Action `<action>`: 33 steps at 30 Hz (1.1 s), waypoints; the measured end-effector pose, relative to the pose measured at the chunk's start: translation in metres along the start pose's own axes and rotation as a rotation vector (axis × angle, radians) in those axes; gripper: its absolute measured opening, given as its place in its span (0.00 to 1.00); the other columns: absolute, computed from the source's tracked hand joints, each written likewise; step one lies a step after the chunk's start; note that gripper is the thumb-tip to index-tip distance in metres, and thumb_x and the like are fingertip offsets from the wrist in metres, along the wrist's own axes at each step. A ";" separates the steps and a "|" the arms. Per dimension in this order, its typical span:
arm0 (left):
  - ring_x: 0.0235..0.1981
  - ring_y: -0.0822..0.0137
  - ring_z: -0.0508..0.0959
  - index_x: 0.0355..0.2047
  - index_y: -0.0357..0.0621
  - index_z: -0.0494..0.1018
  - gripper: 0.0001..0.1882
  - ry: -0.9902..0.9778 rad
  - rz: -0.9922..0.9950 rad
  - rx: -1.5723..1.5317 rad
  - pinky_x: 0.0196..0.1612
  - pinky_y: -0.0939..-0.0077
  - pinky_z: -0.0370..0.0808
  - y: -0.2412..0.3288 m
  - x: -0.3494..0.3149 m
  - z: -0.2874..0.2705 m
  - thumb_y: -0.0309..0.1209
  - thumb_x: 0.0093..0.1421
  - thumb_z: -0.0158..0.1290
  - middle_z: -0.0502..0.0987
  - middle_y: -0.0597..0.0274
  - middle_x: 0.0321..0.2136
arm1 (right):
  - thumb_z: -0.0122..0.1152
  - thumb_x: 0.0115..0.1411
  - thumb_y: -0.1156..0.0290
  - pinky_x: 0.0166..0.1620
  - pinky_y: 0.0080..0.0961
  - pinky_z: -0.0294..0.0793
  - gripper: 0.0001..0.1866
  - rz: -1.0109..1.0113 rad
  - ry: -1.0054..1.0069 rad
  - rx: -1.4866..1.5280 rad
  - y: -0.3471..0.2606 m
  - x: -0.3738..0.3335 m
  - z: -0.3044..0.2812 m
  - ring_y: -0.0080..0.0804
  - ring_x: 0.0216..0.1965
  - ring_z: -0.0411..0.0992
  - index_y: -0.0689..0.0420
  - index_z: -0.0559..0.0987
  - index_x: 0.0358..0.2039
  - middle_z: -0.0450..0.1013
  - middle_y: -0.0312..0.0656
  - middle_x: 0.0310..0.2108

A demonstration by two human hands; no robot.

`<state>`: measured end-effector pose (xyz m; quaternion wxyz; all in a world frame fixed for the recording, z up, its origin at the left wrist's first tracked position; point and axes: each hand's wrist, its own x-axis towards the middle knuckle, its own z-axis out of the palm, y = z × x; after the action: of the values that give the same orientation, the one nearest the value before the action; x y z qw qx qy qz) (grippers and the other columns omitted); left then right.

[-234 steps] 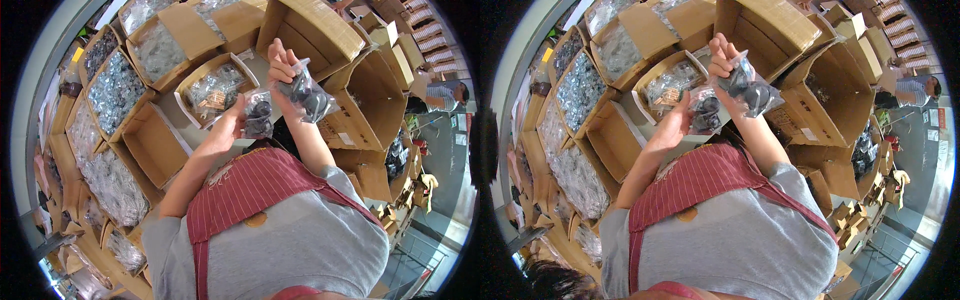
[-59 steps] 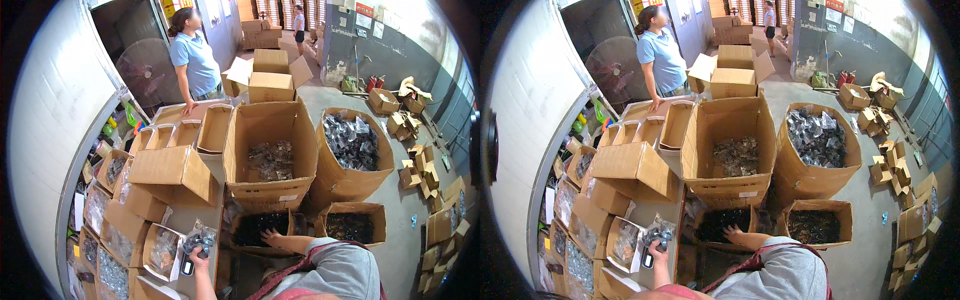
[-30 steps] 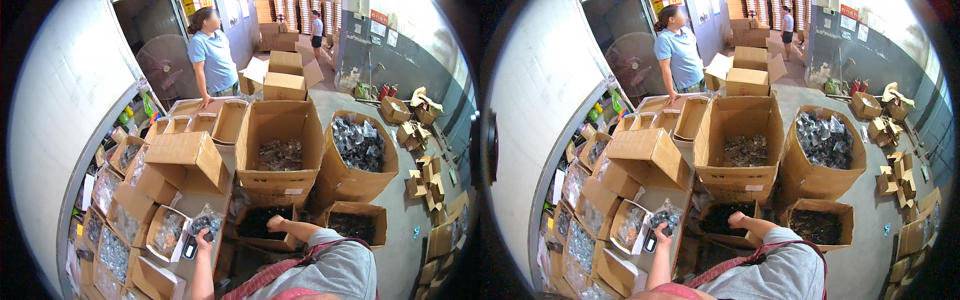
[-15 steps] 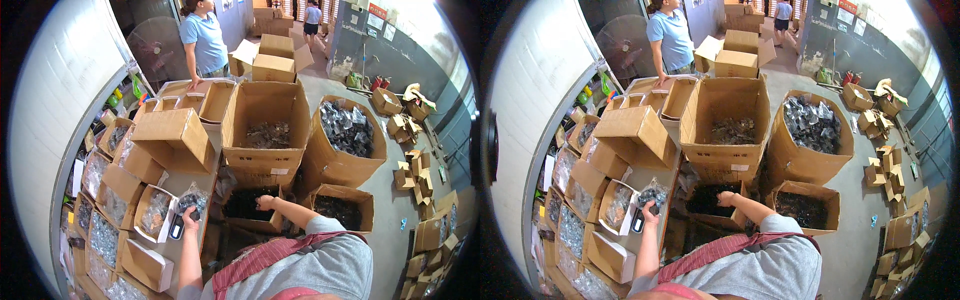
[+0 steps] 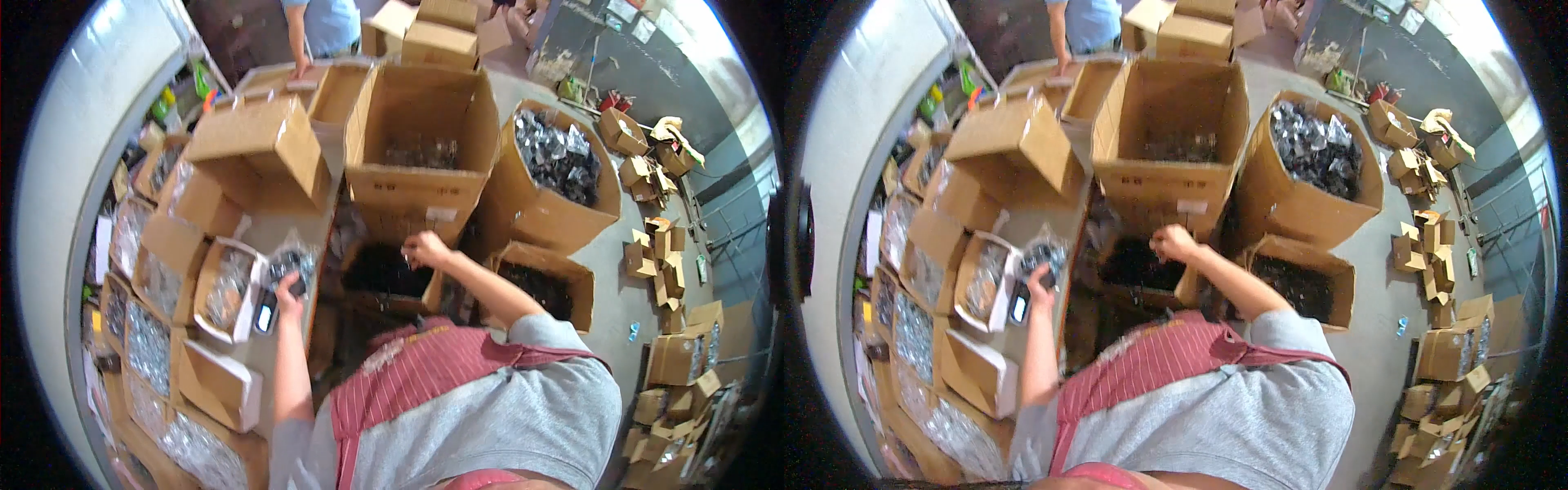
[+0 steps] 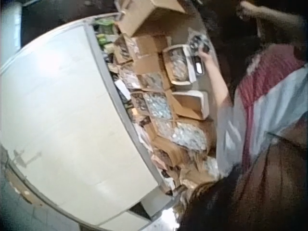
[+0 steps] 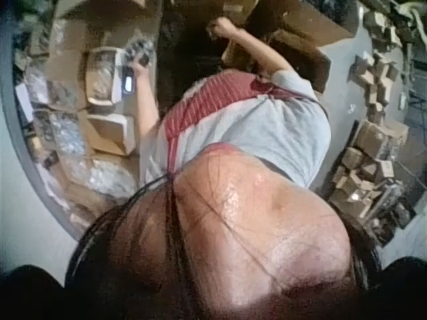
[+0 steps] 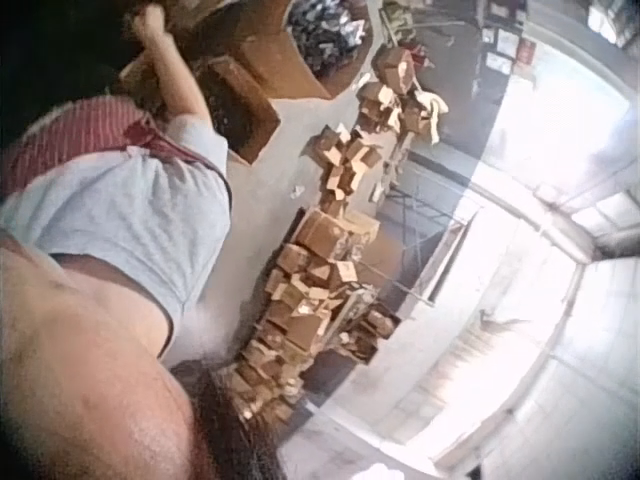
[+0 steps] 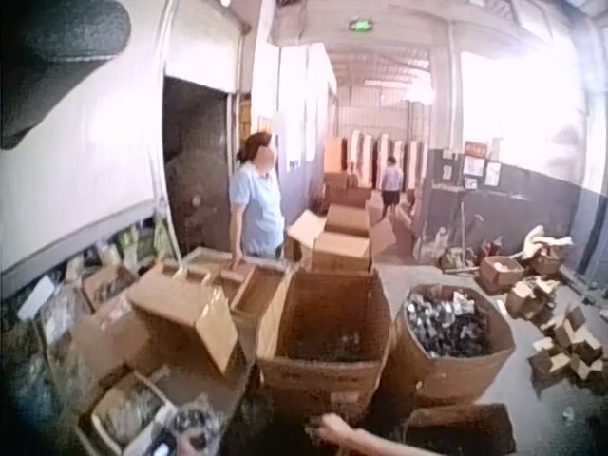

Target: The recorder is sorting and weighing small black plastic or rubber components packaged in individual plastic bags.

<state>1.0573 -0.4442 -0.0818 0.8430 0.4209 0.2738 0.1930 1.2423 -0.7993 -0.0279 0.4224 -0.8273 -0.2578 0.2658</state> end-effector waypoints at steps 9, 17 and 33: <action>0.37 0.65 0.78 0.32 0.38 0.78 0.11 -0.049 0.041 0.114 0.46 0.73 0.73 0.015 0.000 0.027 0.26 0.45 0.59 0.79 0.61 0.34 | 0.59 0.55 0.62 0.34 0.32 0.76 0.13 0.071 -0.073 -0.372 0.009 -0.001 -0.010 0.34 0.25 0.78 0.58 0.83 0.31 0.77 0.43 0.21; 0.34 0.68 0.78 0.29 0.39 0.78 0.09 -0.077 0.224 0.187 0.43 0.74 0.73 0.014 -0.009 0.052 0.25 0.45 0.60 0.79 0.62 0.32 | 0.59 0.57 0.63 0.34 0.31 0.76 0.15 0.143 0.103 -0.441 0.016 -0.005 -0.033 0.31 0.26 0.79 0.65 0.82 0.32 0.78 0.44 0.21; 0.36 0.66 0.78 0.32 0.38 0.79 0.11 -0.060 0.175 0.238 0.45 0.73 0.73 0.018 -0.012 0.051 0.24 0.44 0.60 0.79 0.61 0.33 | 0.60 0.59 0.68 0.29 0.27 0.76 0.15 0.220 0.104 0.308 -0.006 -0.028 -0.029 0.33 0.25 0.79 0.72 0.78 0.34 0.77 0.48 0.27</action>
<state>1.0784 -0.4712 -0.0378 0.7748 0.5458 0.2319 0.2193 1.2400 -0.8308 -0.0020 0.5253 -0.7885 -0.1001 0.3037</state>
